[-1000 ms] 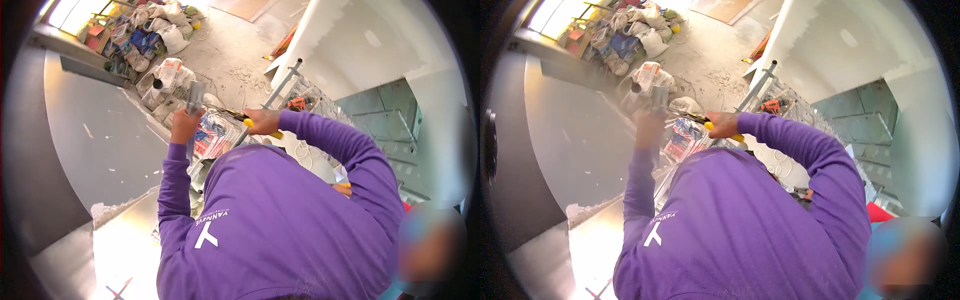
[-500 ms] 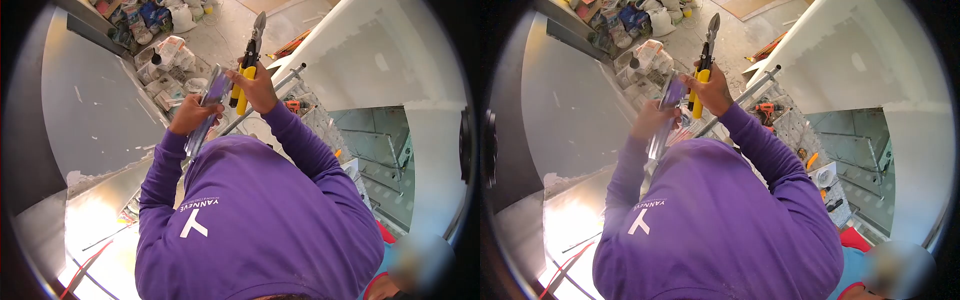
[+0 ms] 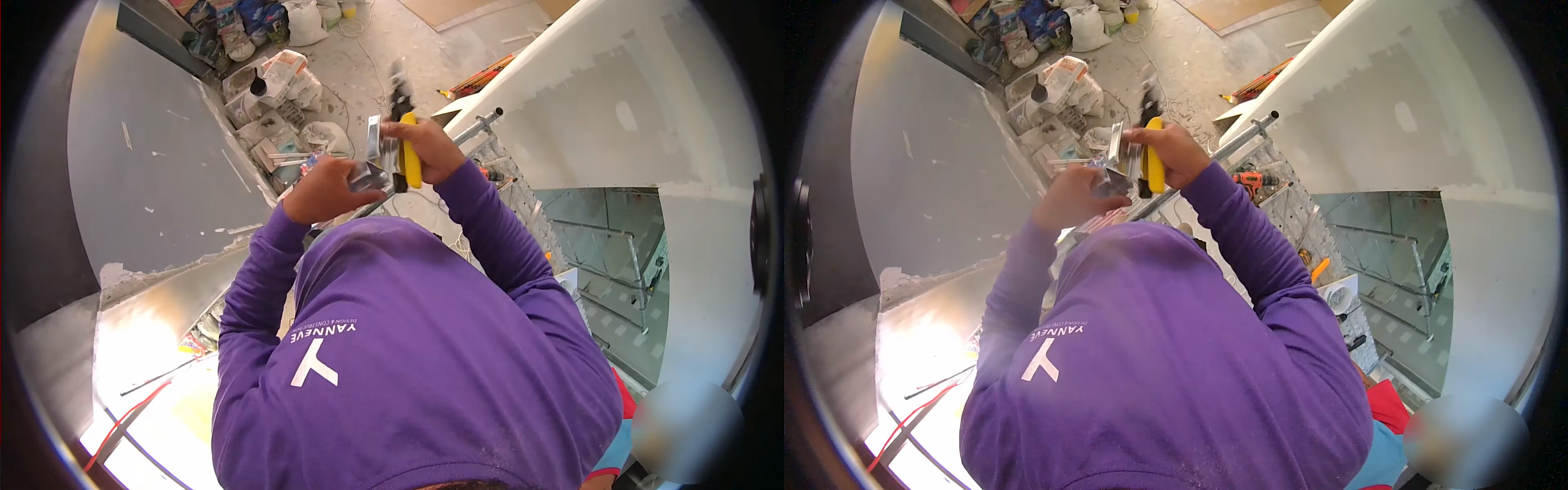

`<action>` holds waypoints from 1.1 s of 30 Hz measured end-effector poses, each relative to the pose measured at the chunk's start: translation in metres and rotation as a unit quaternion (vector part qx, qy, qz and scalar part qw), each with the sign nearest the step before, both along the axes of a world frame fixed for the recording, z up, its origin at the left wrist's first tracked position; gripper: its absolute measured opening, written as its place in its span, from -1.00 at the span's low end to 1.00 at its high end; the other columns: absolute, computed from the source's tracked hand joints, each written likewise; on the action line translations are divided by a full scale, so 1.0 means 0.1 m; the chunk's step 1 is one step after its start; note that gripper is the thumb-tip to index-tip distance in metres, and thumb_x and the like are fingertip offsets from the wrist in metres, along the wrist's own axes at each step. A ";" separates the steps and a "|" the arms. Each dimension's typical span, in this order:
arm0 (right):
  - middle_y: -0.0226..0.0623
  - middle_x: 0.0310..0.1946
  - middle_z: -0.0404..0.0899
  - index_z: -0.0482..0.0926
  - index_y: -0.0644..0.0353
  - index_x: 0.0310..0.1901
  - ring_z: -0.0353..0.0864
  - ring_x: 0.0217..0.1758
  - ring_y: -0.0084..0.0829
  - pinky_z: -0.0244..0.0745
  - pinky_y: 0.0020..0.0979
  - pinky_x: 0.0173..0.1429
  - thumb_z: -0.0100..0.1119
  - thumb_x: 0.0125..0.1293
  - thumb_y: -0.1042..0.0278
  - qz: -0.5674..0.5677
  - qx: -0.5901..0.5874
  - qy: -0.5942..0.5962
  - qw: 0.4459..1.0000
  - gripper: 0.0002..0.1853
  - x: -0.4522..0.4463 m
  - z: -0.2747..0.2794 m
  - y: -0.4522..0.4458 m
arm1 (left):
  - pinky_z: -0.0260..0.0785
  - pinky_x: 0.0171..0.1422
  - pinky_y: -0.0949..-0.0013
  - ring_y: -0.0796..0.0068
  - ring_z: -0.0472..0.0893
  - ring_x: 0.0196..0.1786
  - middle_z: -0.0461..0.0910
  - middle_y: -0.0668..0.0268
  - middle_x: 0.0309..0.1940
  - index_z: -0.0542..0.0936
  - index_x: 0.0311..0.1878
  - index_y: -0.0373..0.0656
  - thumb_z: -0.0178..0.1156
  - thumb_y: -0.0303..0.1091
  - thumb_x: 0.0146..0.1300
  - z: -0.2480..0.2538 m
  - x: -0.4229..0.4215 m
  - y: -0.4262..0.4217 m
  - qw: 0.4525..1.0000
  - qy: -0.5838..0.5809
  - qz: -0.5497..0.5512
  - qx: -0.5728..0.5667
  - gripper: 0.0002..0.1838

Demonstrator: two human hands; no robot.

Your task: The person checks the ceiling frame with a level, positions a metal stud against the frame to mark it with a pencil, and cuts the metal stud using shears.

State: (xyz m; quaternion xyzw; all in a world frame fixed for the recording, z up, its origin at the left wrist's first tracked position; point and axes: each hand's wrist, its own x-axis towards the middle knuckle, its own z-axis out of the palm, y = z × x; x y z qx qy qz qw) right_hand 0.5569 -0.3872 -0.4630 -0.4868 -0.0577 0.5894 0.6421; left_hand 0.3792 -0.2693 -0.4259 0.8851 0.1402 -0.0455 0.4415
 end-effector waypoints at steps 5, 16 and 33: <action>-0.27 -0.29 0.61 0.51 0.30 0.04 0.65 -0.37 -0.38 0.65 -0.32 -0.22 0.40 0.29 0.03 0.118 -0.028 0.007 0.993 -0.48 0.06 -0.24 -0.06 | 0.49 -0.40 0.45 0.57 0.66 -0.42 0.65 0.28 -0.52 0.63 -0.21 -0.35 0.51 -0.24 0.16 -0.04 -0.06 0.14 0.999 -0.020 -0.004 -0.043 -0.63; 0.12 0.30 0.36 0.17 0.39 0.44 0.38 0.39 -0.02 0.22 -0.23 0.51 0.35 0.10 0.37 0.370 0.073 -0.486 0.788 -0.13 -0.17 0.17 -0.59 | 0.56 -0.33 0.42 0.55 0.64 -0.36 0.64 0.21 -0.23 0.32 0.30 -0.38 0.51 -0.45 0.12 0.08 -0.66 0.69 0.962 -0.129 0.200 -0.137 -0.26; 0.08 0.02 0.50 0.24 0.29 0.38 0.54 0.10 -0.04 0.41 -0.18 0.28 0.22 0.11 0.37 0.398 0.111 -0.539 0.734 -0.25 -0.58 0.19 -0.20 | 0.47 0.09 0.39 0.49 0.63 -0.16 0.65 0.15 -0.17 0.31 0.34 -0.50 0.56 -0.17 0.07 0.30 -1.17 0.62 0.972 -0.043 0.187 -0.134 -0.09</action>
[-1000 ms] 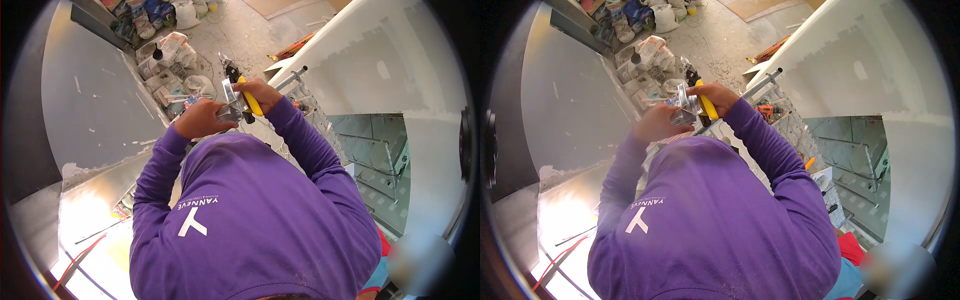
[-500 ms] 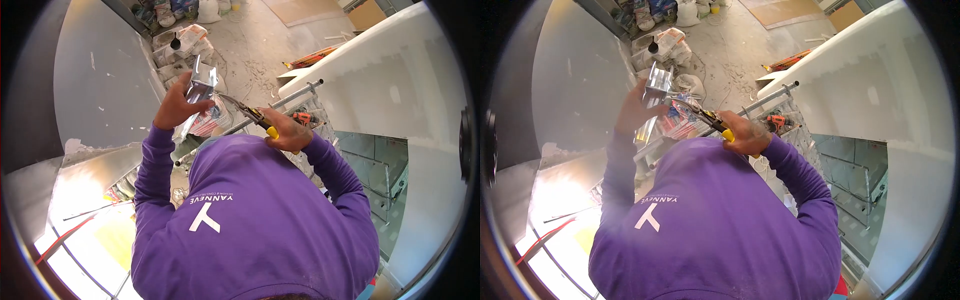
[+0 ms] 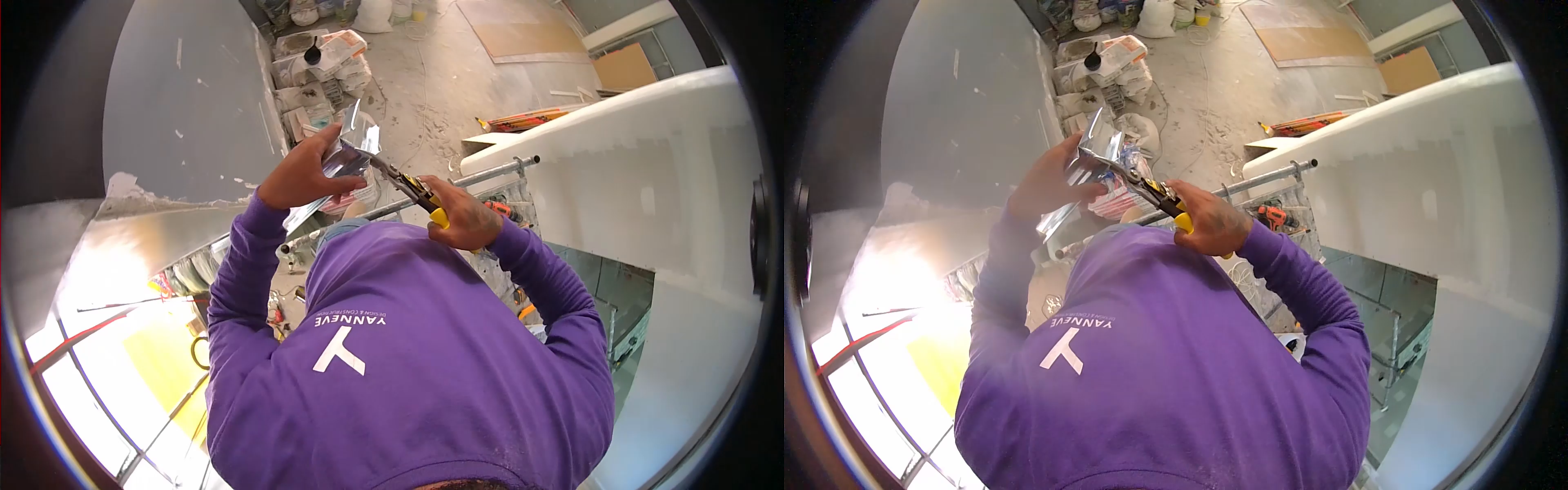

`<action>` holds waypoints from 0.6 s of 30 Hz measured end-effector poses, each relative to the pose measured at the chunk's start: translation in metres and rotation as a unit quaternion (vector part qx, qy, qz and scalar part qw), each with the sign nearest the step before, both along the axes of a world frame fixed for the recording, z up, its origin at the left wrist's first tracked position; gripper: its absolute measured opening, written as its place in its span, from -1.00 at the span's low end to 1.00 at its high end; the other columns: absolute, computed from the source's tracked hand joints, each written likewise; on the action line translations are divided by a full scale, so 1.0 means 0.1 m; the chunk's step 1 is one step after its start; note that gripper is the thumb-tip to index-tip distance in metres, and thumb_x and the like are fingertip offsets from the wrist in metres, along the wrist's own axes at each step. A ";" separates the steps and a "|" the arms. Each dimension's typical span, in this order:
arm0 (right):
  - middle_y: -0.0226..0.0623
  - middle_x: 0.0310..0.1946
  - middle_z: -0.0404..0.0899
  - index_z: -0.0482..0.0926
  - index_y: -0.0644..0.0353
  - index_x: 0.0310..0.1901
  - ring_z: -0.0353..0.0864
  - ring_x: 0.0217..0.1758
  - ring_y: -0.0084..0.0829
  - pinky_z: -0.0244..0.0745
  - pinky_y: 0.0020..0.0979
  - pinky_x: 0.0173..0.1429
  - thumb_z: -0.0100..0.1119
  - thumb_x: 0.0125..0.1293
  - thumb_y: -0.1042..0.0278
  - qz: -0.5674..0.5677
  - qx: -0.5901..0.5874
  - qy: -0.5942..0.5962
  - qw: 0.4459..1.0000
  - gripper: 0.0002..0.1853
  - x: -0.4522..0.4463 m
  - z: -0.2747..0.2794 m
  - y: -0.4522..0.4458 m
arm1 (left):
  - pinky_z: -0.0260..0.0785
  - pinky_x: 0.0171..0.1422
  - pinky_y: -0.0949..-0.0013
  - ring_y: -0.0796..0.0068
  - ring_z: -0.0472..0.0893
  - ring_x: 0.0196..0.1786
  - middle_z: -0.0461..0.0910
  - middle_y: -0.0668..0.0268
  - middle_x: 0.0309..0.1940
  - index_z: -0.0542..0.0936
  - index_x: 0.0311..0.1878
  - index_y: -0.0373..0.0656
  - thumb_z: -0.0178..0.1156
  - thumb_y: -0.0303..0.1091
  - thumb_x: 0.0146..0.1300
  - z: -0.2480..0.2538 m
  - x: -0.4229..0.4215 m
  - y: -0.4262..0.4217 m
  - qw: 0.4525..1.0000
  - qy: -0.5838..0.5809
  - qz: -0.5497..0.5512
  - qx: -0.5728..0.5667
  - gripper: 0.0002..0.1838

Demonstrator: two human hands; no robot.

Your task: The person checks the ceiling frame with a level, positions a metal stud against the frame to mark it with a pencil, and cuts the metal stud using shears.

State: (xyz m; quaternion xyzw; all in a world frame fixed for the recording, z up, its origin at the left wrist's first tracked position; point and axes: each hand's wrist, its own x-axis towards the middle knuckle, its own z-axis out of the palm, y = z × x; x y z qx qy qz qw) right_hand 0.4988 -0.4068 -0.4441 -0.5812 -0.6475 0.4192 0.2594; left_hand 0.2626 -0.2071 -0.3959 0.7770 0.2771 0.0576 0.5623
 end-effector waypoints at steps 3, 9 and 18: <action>0.06 -0.11 0.53 0.29 0.25 0.34 0.57 -0.04 -0.05 0.46 -0.18 0.16 0.22 0.11 0.40 -0.005 -0.084 0.032 0.996 -0.30 -0.12 0.06 0.13 | 0.48 0.05 0.40 0.51 0.63 -0.18 0.66 0.16 -0.18 0.34 0.31 -0.46 0.55 -0.19 0.08 -0.21 -0.15 0.06 0.997 -0.057 0.020 0.047 -0.15; -0.07 -0.31 0.52 0.36 0.29 0.22 0.55 -0.28 -0.15 0.49 -0.22 -0.09 0.19 0.11 0.45 -0.002 0.122 0.017 0.992 -0.42 -0.31 -0.08 0.40 | 0.51 -0.14 0.44 0.54 0.63 -0.31 0.65 0.20 -0.24 0.26 0.37 -0.43 0.50 -0.28 0.15 -0.18 -0.32 0.15 0.999 -0.046 -0.006 0.008 -0.16; -0.06 -0.36 0.54 0.40 0.30 0.12 0.59 -0.30 -0.08 0.49 -0.22 -0.13 0.17 0.12 0.51 0.018 0.065 0.041 0.997 -0.53 -0.59 -0.11 0.83 | 0.52 -0.43 0.47 0.58 0.62 -0.51 0.64 0.28 -0.46 0.28 0.29 -0.36 0.43 -0.43 0.22 -0.20 -0.66 0.47 0.982 -0.060 0.047 -0.174 -0.33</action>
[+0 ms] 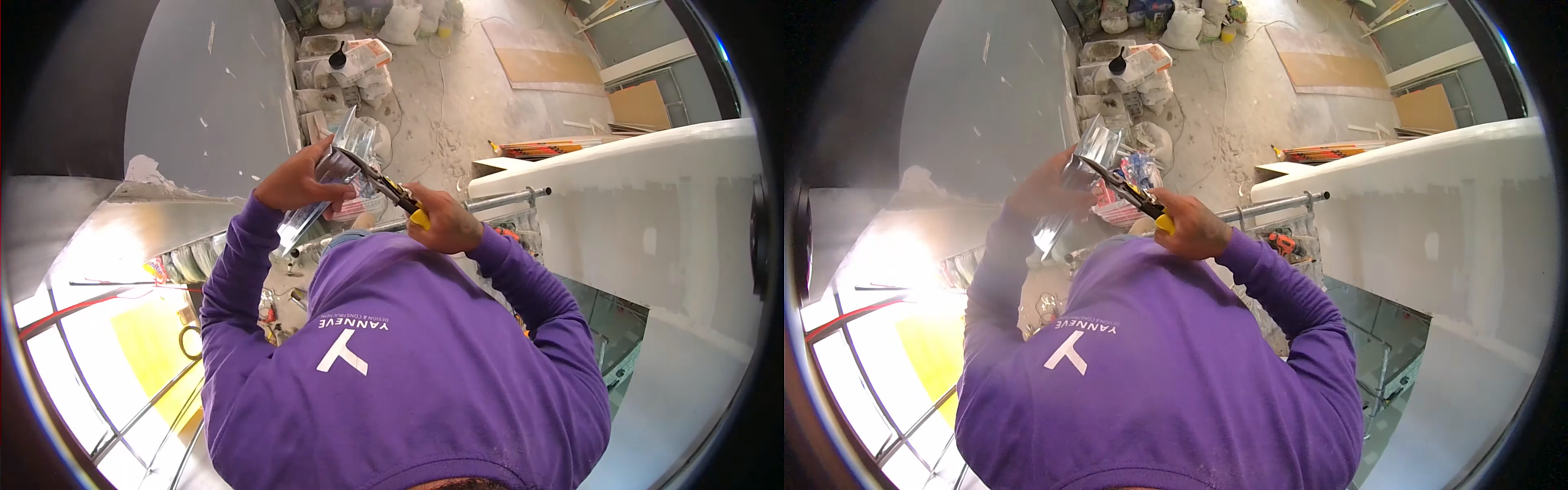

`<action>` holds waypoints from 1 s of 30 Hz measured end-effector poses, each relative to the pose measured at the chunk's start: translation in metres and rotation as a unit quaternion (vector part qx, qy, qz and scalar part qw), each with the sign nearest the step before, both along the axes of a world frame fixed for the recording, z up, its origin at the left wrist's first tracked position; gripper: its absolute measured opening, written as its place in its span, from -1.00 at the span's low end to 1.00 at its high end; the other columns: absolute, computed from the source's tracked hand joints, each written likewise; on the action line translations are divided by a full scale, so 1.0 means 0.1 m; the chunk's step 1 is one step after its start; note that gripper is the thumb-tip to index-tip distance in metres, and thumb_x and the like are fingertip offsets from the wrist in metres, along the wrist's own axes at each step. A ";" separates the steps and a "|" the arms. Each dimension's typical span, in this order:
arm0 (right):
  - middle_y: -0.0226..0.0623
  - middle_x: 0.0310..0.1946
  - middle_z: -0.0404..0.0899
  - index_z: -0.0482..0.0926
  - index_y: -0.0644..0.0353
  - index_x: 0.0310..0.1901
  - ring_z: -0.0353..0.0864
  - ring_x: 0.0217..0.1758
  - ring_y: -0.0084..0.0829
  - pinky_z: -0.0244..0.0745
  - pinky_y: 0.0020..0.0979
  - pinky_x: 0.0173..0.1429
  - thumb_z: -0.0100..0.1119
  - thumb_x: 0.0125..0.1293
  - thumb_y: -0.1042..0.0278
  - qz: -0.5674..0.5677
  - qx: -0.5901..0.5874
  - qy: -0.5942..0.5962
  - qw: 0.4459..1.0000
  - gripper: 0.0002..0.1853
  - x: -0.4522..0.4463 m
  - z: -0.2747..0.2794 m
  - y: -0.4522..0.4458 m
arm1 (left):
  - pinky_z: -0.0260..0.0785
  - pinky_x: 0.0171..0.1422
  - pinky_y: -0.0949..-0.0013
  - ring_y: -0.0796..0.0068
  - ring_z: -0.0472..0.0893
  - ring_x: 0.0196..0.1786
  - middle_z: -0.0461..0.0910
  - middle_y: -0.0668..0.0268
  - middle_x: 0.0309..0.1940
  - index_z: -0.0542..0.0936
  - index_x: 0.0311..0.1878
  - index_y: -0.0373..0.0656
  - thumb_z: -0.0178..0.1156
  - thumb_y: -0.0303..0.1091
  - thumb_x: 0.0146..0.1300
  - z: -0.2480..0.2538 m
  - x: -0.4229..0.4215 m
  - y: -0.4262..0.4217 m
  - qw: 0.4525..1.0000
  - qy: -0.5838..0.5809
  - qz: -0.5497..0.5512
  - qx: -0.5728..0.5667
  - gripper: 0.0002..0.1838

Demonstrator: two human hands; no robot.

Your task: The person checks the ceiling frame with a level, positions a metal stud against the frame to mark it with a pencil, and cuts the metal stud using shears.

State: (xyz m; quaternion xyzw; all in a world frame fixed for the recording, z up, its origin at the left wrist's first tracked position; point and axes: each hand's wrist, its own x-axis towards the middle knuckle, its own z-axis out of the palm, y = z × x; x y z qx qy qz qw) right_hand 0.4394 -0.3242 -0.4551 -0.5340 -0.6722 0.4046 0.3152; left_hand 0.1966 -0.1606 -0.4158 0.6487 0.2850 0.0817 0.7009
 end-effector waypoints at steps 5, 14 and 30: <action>-0.11 -0.42 0.51 0.43 0.29 -0.07 0.55 -0.38 -0.15 0.46 -0.23 -0.18 0.17 0.14 0.53 0.009 0.030 0.056 0.998 -0.70 -0.18 -0.03 0.44 | 0.51 -0.48 0.44 0.52 0.62 -0.55 0.61 0.28 -0.52 0.36 0.14 -0.29 0.40 -0.43 0.25 0.21 -0.15 0.31 0.999 0.013 0.039 -0.035 -0.50; -0.24 -0.46 0.49 0.44 0.26 -0.16 0.47 -0.43 -0.40 0.43 -0.29 -0.30 0.22 0.15 0.42 0.037 -0.028 0.047 0.998 -0.75 -0.53 0.14 1.21 | 0.47 -0.52 0.41 0.45 0.59 -0.59 0.59 0.23 -0.55 0.41 0.00 -0.28 0.38 -0.31 0.28 0.32 -0.54 0.86 0.996 -0.024 0.077 -0.024 -0.61; -0.29 -0.43 0.52 0.44 0.26 -0.10 0.53 -0.42 -0.48 0.47 -0.39 -0.31 0.20 0.19 0.39 -0.019 -0.088 0.004 0.996 -0.73 -0.09 -0.58 0.97 | 0.65 0.05 0.13 0.38 0.65 -0.36 0.59 0.21 -0.39 0.52 0.01 -0.29 0.25 -0.25 0.34 -0.84 -1.13 1.07 0.907 -0.087 0.379 -0.160 -0.68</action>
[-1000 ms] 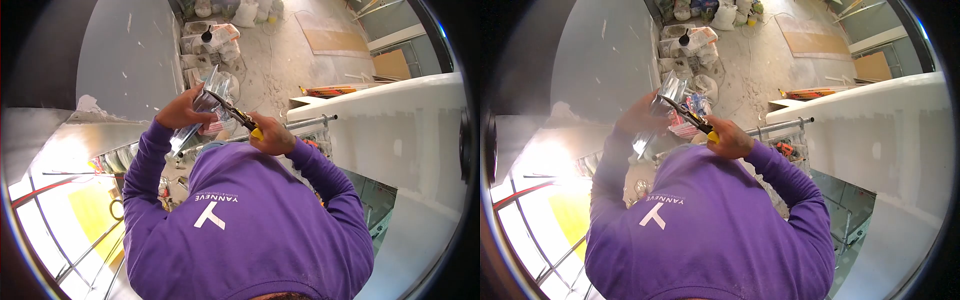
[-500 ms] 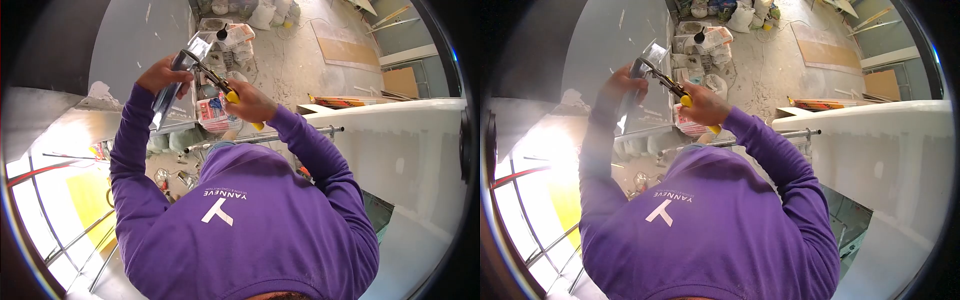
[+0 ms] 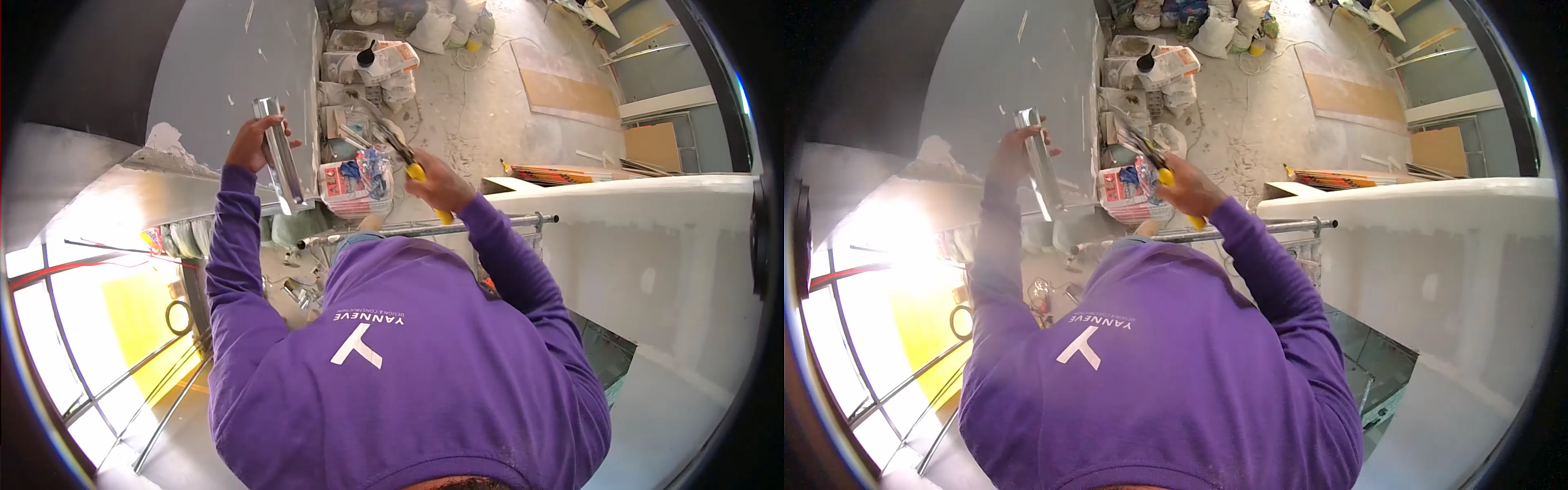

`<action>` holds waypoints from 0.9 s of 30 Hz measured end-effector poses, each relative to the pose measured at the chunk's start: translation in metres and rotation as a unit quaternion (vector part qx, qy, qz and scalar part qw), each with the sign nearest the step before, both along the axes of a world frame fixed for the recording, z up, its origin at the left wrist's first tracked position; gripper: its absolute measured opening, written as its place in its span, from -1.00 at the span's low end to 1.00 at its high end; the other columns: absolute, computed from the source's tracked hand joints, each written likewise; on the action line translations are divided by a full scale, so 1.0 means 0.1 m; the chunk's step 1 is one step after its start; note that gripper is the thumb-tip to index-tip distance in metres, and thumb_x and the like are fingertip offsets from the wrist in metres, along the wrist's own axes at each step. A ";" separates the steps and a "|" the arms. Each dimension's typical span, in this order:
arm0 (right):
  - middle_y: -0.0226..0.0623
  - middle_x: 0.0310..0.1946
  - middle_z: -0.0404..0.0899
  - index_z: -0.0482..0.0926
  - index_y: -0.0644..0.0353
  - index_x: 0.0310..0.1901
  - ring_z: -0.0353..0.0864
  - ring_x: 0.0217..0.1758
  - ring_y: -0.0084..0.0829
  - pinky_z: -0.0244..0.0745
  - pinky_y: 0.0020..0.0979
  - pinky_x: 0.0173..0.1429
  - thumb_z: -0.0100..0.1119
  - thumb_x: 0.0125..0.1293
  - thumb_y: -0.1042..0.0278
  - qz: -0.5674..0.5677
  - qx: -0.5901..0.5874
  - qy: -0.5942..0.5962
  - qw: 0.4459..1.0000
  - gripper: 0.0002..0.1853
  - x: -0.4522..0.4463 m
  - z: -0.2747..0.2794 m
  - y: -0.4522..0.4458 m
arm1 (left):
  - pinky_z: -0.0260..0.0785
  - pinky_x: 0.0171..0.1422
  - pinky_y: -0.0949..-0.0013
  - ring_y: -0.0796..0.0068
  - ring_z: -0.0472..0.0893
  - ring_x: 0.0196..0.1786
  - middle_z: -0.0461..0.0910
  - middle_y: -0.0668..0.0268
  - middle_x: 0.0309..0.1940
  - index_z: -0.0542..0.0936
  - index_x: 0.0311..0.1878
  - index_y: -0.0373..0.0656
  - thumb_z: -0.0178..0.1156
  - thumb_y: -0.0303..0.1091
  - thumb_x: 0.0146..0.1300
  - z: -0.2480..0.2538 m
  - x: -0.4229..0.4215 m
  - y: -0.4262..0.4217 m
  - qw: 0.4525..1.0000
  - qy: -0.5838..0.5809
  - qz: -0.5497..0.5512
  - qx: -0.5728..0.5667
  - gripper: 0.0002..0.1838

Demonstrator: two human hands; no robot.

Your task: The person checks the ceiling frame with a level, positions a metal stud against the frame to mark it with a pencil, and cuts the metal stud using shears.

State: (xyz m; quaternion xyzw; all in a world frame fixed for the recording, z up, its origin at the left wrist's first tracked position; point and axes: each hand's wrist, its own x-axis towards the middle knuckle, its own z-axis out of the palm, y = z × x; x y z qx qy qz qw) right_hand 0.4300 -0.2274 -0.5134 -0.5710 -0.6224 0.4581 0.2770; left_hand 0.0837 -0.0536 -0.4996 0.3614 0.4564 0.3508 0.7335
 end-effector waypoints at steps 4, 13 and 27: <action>-0.34 -0.41 0.50 0.44 0.27 0.00 0.52 -0.37 -0.52 0.48 -0.42 -0.26 0.18 0.17 0.42 -0.056 -0.097 0.074 0.991 -0.66 0.31 0.00 -0.59 | 0.64 0.04 0.04 0.26 0.66 -0.30 0.61 0.15 -0.37 0.55 -0.13 -0.27 0.21 -0.29 0.34 -0.83 -0.04 -0.24 0.987 -0.076 0.072 -0.126 -0.78; -0.39 -0.27 0.51 0.40 0.27 0.25 0.50 -0.24 -0.52 0.49 -0.43 -0.12 0.19 0.16 0.45 -0.175 -0.096 0.192 0.961 -0.44 0.59 0.01 -1.32 | 0.61 -0.10 0.19 0.36 0.61 -0.36 0.53 0.35 -0.40 0.53 -0.11 -0.13 0.15 -0.04 0.44 -1.28 0.97 -1.37 0.968 -0.049 -0.039 -0.243 -0.69; 0.18 0.19 0.42 0.25 0.46 0.37 0.46 0.27 0.13 0.38 -0.15 0.37 0.19 0.11 0.45 -0.115 0.131 -0.095 0.980 -0.26 0.56 0.03 -1.54 | 0.50 -0.07 0.21 0.21 0.65 -0.18 0.60 0.06 -0.11 0.47 0.22 -0.29 0.33 0.04 0.29 -0.18 1.63 -1.24 0.863 0.312 -0.110 0.381 -0.35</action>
